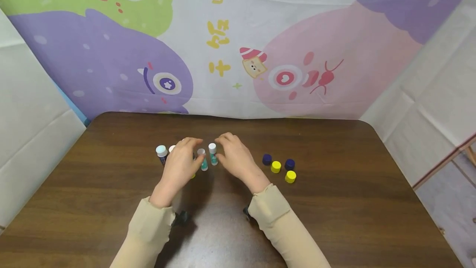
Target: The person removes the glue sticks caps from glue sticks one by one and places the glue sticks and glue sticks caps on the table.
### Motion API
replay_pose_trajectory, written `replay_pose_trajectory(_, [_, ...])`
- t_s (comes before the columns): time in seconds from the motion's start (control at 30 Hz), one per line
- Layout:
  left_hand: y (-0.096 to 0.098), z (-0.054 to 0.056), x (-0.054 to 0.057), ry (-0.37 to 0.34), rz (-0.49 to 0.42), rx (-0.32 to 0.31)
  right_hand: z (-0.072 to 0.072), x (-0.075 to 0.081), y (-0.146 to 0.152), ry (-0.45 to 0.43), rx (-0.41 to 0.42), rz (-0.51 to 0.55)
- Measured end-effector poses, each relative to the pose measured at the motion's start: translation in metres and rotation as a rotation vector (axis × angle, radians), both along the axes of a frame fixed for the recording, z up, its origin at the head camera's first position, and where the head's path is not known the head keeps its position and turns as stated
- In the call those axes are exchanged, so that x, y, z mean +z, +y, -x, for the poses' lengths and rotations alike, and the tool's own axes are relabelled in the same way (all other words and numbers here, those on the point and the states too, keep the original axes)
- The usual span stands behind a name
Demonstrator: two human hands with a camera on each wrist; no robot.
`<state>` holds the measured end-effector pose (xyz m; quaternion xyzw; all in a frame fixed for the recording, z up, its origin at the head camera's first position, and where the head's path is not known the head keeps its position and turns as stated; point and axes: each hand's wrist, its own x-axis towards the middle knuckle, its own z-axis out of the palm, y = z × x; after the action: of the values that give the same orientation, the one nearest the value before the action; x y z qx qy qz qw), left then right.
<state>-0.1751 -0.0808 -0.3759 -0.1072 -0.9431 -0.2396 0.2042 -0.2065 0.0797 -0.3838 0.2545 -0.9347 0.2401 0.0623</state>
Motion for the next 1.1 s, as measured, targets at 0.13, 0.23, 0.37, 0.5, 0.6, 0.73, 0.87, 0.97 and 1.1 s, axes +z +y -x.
replay_pose_trajectory(0.13, [0.001, 0.000, -0.001, 0.000, 0.007, -0.011, 0.005, -0.002, -0.008, 0.012, 0.013, -0.014])
replay_pose_trajectory(0.23, [0.002, -0.001, -0.001, 0.003, 0.008, -0.027, 0.008, -0.002, -0.012, 0.005, 0.012, -0.032])
replay_pose_trajectory(0.37, [0.003, 0.000, -0.002, 0.017, 0.009, -0.035, 0.011, -0.002, -0.015, -0.007, 0.001, -0.037])
replay_pose_trajectory(0.5, [0.004, 0.001, -0.001, 0.009, 0.009, -0.034, 0.012, -0.002, -0.016, -0.012, -0.016, -0.016])
replay_pose_trajectory(0.6, [0.004, 0.001, -0.001, 0.003, 0.015, -0.036, 0.011, -0.003, -0.014, -0.028, -0.028, 0.029])
replay_pose_trajectory(0.73, [0.005, 0.003, -0.002, 0.003, 0.017, -0.038, 0.010, -0.001, -0.010, -0.061, -0.033, 0.125])
replay_pose_trajectory(0.87, [0.007, 0.005, -0.003, -0.006, 0.011, -0.036, 0.007, 0.004, -0.003, -0.070, -0.040, 0.211])
replay_pose_trajectory(0.97, [0.008, 0.005, -0.002, -0.016, 0.009, -0.036, 0.004, 0.008, 0.002, -0.064, -0.039, 0.258])
replay_pose_trajectory(1.1, [0.011, 0.006, 0.000, 0.008, 0.008, -0.053, -0.001, 0.015, 0.008, -0.036, -0.026, 0.332])
